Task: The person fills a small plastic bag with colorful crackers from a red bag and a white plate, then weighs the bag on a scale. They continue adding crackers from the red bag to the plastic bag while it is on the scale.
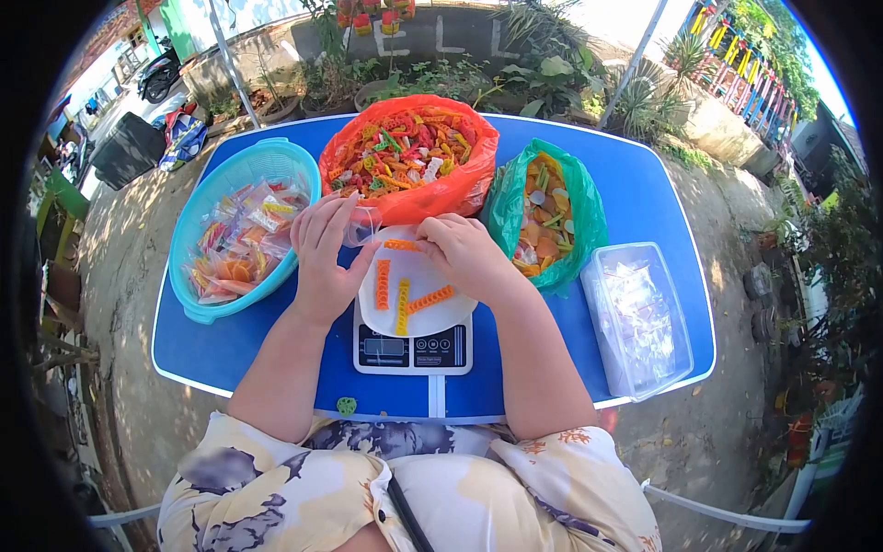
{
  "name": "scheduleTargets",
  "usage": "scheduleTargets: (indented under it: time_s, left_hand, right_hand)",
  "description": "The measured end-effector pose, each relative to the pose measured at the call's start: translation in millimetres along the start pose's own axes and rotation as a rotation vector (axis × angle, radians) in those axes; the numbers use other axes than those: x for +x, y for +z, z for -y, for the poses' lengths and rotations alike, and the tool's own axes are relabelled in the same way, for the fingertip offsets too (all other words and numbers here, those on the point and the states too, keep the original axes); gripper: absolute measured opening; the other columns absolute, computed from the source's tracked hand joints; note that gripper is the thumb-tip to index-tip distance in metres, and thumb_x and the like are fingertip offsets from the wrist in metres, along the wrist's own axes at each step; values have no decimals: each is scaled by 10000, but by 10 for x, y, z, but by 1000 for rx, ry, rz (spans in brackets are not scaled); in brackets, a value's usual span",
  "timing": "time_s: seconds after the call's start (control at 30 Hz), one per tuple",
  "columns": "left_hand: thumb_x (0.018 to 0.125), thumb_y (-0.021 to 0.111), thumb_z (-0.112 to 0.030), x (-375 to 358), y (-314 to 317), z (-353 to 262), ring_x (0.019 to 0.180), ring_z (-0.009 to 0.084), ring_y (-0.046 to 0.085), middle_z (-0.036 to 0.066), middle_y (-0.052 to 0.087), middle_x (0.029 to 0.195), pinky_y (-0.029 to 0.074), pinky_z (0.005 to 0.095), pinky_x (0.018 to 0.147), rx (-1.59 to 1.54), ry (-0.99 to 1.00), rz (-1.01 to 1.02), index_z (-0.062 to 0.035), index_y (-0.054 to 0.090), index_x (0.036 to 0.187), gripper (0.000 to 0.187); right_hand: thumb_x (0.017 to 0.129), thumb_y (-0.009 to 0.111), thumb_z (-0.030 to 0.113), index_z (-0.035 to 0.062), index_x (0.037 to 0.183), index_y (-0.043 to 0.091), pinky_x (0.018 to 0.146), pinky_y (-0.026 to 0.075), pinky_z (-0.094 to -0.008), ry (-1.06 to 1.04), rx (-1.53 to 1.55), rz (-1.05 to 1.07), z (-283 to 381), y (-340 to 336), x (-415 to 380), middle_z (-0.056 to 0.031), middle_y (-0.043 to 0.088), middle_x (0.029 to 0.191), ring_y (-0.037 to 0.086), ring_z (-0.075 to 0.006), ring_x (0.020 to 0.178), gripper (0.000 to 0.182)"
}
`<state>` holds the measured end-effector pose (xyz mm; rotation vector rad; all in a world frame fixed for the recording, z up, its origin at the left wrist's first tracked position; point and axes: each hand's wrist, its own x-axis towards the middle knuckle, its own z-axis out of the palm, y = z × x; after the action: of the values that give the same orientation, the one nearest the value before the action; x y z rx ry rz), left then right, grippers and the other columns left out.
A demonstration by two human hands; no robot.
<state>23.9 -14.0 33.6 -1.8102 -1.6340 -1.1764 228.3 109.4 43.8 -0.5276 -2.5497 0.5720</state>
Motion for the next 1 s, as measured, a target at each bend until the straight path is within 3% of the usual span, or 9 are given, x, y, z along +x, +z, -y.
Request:
scheduleTargets:
  time_s: [0.3, 0.4, 0.5, 0.6, 0.63, 0.73, 1.0]
  left_hand:
    - [783, 805, -157, 21, -8, 4, 1275, 306, 520, 107, 589, 1306, 344, 467, 1102, -33, 3, -22, -38, 566, 1375, 649]
    - [783, 805, -153, 22, -9, 11, 1275, 312, 518, 113, 587, 1306, 349, 472, 1104, -34, 0, -17, -35, 567, 1373, 647]
    - [781, 806, -149, 20, -11, 13, 1278, 314, 516, 116, 585, 1308, 349, 477, 1110, -37, -11, -17, -34, 566, 1374, 650]
    - [778, 807, -143, 16, -8, 16, 1280, 315, 514, 114, 583, 1311, 348, 479, 1113, -33, -12, -15, -36, 565, 1376, 654]
    - [778, 807, -142, 16, -7, 15, 1281, 315, 513, 113, 583, 1311, 348, 479, 1114, -30, -12, -10, -38, 564, 1377, 656]
    - [776, 808, -140, 11, 1, 17, 1282, 315, 514, 111, 582, 1312, 346, 479, 1116, -28, -6, -5, -42, 562, 1381, 660]
    - [786, 801, -145, 8, 4, 1, 1282, 316, 515, 113, 582, 1311, 338, 480, 1125, -27, 1, -5, -44, 558, 1387, 655]
  right_hand:
    - [1000, 575, 192, 69, 1065, 591, 1043, 407, -436, 110, -116, -97, 6, 221, 51, -105, 660, 1139, 584, -289, 1179, 140]
    - [988, 586, 184, 73, 1064, 589, 1042, 401, -436, 60, -124, -159, 0, 197, 41, -104, 671, 1084, 606, -295, 1135, 134]
    - [1009, 583, 167, 64, 1076, 592, 951, 459, -382, 86, -78, -210, -7, 44, 50, -78, 688, 978, 660, -238, 990, 123]
    - [1024, 591, 149, 45, 1070, 617, 811, 497, -314, 282, 727, -308, -39, 54, 87, -52, 694, 947, 675, -146, 873, 116]
    - [1023, 603, 111, 30, 1102, 628, 721, 495, -245, 314, 813, -337, -34, 33, 95, -26, 689, 968, 654, -89, 837, 116]
    - [976, 655, 40, 32, 1128, 635, 786, 520, -239, 359, 877, -332, 35, 35, 88, -33, 692, 999, 661, -99, 895, 153]
    - [914, 680, -66, 5, 1114, 668, 923, 540, -253, 205, 960, -442, 5, 158, 103, -54, 678, 1104, 656, -123, 1027, 213]
